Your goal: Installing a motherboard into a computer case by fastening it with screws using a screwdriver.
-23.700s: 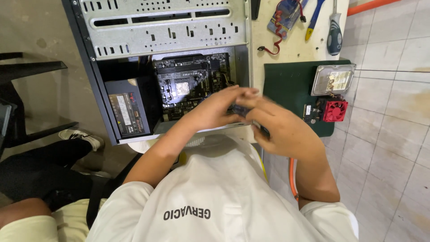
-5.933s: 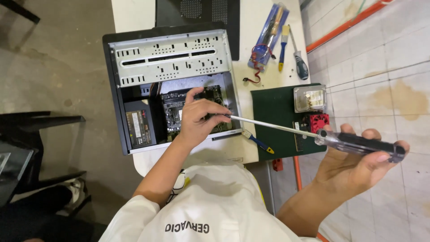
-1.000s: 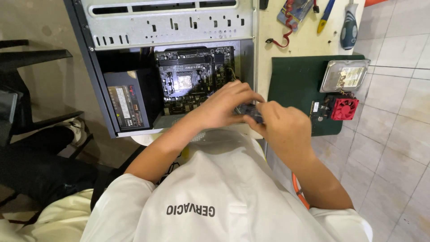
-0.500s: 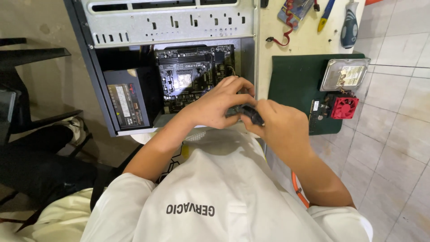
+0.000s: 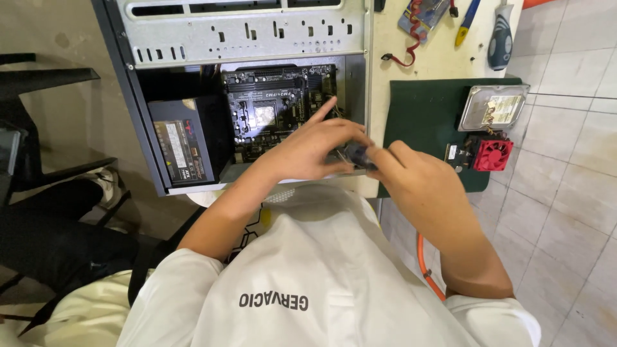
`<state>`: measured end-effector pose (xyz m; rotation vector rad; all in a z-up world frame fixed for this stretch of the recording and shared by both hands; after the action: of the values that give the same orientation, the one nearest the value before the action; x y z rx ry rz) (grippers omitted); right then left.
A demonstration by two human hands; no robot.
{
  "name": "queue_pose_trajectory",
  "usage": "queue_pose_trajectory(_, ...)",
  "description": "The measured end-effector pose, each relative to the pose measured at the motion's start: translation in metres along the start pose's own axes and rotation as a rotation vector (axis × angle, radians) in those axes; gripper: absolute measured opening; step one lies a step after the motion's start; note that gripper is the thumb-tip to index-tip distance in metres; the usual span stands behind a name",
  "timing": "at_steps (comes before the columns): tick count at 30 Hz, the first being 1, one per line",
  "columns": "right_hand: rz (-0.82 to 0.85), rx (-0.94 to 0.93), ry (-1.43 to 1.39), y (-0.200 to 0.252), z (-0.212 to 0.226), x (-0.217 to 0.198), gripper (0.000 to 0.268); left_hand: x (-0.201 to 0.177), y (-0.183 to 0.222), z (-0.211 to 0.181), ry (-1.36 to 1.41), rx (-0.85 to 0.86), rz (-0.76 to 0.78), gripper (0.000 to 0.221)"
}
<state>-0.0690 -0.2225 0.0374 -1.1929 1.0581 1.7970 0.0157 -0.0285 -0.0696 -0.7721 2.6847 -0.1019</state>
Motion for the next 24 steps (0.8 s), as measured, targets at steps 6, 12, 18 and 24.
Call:
queue_pose_trajectory(6,-0.239,0.085,0.325,-0.004,0.004,0.028,0.034,0.024,0.004,0.023,-0.141,0.068,-0.093,0.055)
queue_pose_trajectory(12,-0.246,0.044,0.282,-0.008,0.013,0.001,0.052,0.015,0.006,0.008,-0.085,0.050,-0.104,0.041)
queue_pose_trajectory(18,-0.133,-0.065,-0.028,0.002,0.008,0.003,0.020,0.012,0.006,0.009,-0.120,0.006,-0.087,0.041)
queue_pose_trajectory(24,-0.208,0.031,0.096,0.002,0.017,0.010,0.015,0.007,0.005,-0.001,-0.077,0.021,-0.023,0.042)
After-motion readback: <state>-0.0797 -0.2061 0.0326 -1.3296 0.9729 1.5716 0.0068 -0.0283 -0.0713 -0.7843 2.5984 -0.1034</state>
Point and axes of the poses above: each hand's wrist, its own y-axis away from the middle knuckle, its own x-axis out of the palm, z = x × y, the point moved 1 cm from there along -y, towards the middle knuckle
